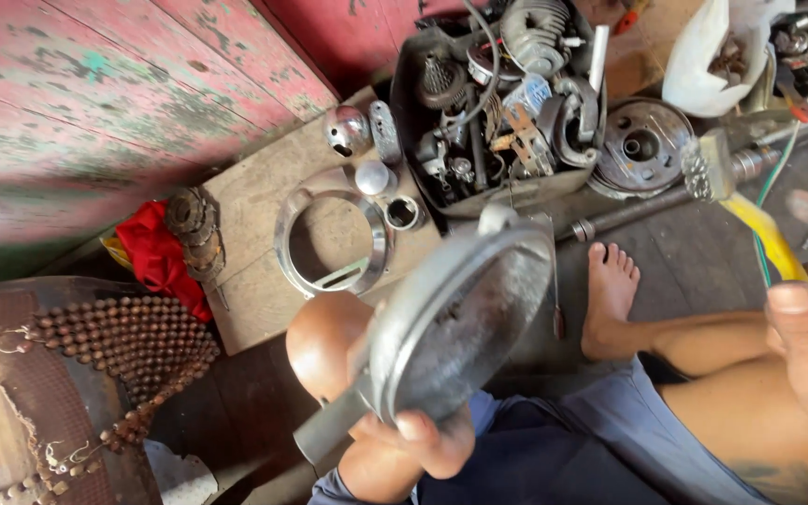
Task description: Cleaning a curved metal engine part using a small brush to remove dirt and grime.
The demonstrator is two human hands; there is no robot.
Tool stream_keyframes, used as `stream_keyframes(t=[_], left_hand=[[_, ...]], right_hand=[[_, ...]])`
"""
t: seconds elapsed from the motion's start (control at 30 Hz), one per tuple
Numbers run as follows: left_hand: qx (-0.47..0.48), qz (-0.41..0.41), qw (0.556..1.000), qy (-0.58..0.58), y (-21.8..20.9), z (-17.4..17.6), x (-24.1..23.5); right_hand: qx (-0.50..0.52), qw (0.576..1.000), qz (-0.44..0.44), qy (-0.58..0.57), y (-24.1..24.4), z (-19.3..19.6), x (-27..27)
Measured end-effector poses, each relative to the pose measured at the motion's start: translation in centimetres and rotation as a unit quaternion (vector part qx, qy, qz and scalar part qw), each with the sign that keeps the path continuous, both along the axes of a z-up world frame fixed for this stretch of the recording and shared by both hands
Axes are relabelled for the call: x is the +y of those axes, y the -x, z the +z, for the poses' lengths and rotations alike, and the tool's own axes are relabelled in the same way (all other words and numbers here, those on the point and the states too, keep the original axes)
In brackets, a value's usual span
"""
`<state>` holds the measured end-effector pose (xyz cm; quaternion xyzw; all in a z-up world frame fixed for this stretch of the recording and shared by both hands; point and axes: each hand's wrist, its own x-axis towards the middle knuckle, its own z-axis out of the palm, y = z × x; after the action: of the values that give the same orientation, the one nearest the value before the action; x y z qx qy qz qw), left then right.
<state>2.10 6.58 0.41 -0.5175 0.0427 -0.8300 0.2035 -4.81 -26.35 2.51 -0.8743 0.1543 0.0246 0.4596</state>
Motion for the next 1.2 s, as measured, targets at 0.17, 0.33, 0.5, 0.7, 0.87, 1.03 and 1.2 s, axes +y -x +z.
stream_keyframes(t=[0.17,0.33,0.5,0.7,0.87,1.03,1.2], left_hand=[[0.214,-0.624,0.671,0.338,4.8,-2.6,-3.6],[0.214,-0.492,0.761,0.366,3.3,-0.5,-4.4],[0.254,-0.590,0.559,0.525,3.6,0.8,-5.7],[0.319,-0.668,0.562,0.369,3.7,-2.0,-5.7],[0.510,-0.557,0.503,0.420,3.5,1.4,-4.9],[0.516,-0.586,0.412,0.470,3.3,1.2,-4.5],[0.544,-0.506,0.452,0.493,2.9,1.6,-4.1]], right_hand=[[-0.036,0.997,0.068,-0.014,-0.8,1.4,1.3],[-0.040,0.992,0.102,0.065,1.6,3.1,3.4],[-0.216,0.932,0.218,0.192,-0.6,5.3,7.1],[-0.242,0.820,0.347,0.386,-1.4,3.8,9.5],[-0.241,0.785,0.259,0.508,-1.1,3.2,10.7],[-0.214,0.789,0.292,0.496,-0.9,1.2,11.0],[-0.140,0.784,0.296,0.528,-0.8,2.2,11.9]])
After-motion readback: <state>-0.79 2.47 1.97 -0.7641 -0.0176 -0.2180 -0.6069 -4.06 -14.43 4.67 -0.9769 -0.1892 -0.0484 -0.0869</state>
